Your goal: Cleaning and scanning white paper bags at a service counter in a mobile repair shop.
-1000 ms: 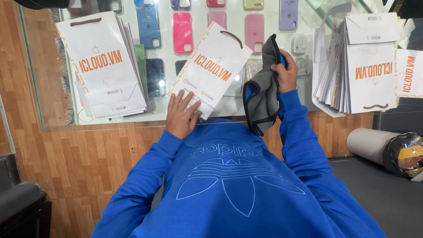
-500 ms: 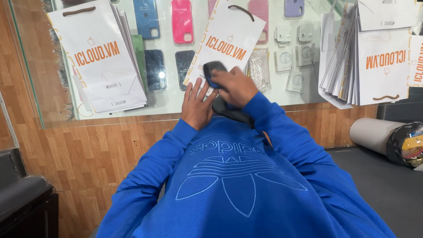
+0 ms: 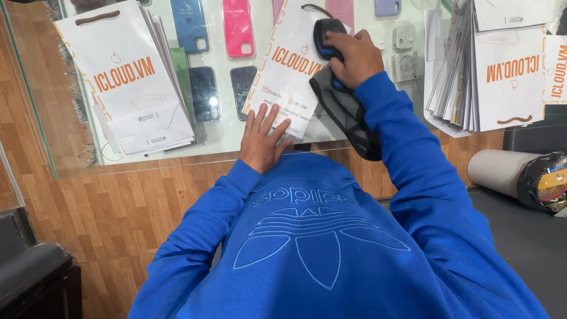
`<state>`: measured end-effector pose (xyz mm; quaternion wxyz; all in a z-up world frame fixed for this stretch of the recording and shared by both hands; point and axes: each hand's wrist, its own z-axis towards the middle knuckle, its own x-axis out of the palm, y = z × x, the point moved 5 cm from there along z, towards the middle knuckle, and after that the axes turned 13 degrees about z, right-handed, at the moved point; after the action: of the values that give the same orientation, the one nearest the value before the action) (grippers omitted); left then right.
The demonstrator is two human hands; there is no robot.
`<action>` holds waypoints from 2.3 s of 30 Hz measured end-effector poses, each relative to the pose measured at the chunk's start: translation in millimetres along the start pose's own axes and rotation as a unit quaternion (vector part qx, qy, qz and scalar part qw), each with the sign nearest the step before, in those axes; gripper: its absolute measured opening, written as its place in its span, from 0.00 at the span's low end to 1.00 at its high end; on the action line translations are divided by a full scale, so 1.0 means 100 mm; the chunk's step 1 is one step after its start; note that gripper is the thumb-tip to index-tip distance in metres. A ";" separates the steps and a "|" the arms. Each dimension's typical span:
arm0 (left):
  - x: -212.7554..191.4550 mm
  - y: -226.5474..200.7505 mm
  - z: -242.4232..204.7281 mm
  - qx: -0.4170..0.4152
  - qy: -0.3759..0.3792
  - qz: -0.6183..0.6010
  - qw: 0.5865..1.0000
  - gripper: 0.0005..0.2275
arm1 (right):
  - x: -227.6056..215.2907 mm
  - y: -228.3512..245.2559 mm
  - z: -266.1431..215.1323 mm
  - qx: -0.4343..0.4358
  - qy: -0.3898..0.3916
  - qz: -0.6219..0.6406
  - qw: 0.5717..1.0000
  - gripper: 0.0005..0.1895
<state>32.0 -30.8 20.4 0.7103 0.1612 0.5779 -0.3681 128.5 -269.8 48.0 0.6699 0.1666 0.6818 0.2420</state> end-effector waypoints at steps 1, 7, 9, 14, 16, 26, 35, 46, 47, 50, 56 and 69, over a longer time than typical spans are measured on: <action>0.00 -0.01 -0.01 -0.002 -0.002 0.001 1.000 0.18 | 0.08 0.06 0.01 -0.005 0.019 -0.008 1.000 0.20; -0.02 -0.02 0.04 0.002 0.015 -0.016 1.000 0.15 | 0.64 0.77 -0.21 -0.094 0.195 0.052 0.975 0.26; -0.04 0.00 0.05 0.004 0.013 -0.031 0.999 0.15 | 0.71 0.90 -0.21 -0.151 0.235 0.036 0.959 0.25; -0.05 -0.01 0.03 -0.001 -0.002 -0.006 1.000 0.11 | 0.52 0.67 0.12 -0.094 0.193 0.046 0.976 0.27; -0.01 0.01 0.04 0.001 0.002 -0.003 1.000 0.15 | 0.40 0.43 0.34 -0.059 0.147 0.031 0.987 0.27; -0.02 0.00 0.04 -0.003 0.012 0.016 1.000 0.18 | 0.57 0.51 0.51 -0.042 0.125 0.030 0.991 0.29; 0.14 0.00 -0.01 -0.033 0.038 0.023 0.998 0.19 | 0.43 0.71 -0.19 -0.122 0.214 0.125 0.961 0.21; 0.17 0.06 -0.02 -0.030 0.080 0.028 0.996 0.21 | 0.18 0.03 0.08 -0.003 0.053 0.013 0.998 0.21; 0.16 0.07 -0.02 -0.038 0.097 0.028 0.994 0.21 | 0.24 0.16 0.06 -0.015 0.064 0.000 0.998 0.22; 0.16 0.03 -0.03 -0.040 0.086 0.025 0.995 0.22 | 0.48 0.42 -0.24 -0.048 0.115 0.078 0.989 0.21; 0.14 0.02 0.00 -0.023 0.066 0.033 0.997 0.21 | 0.56 0.50 -0.87 -0.050 0.173 0.078 0.981 0.23; 0.11 0.00 -0.07 -0.009 -0.027 0.048 0.998 0.21 | 0.01 -0.31 -1.06 0.015 -0.104 0.219 0.970 0.26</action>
<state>27.2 -29.8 8.3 0.7439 0.1722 0.5532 -0.3330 26.1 -306.4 28.3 0.6655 0.3460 0.5586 0.3542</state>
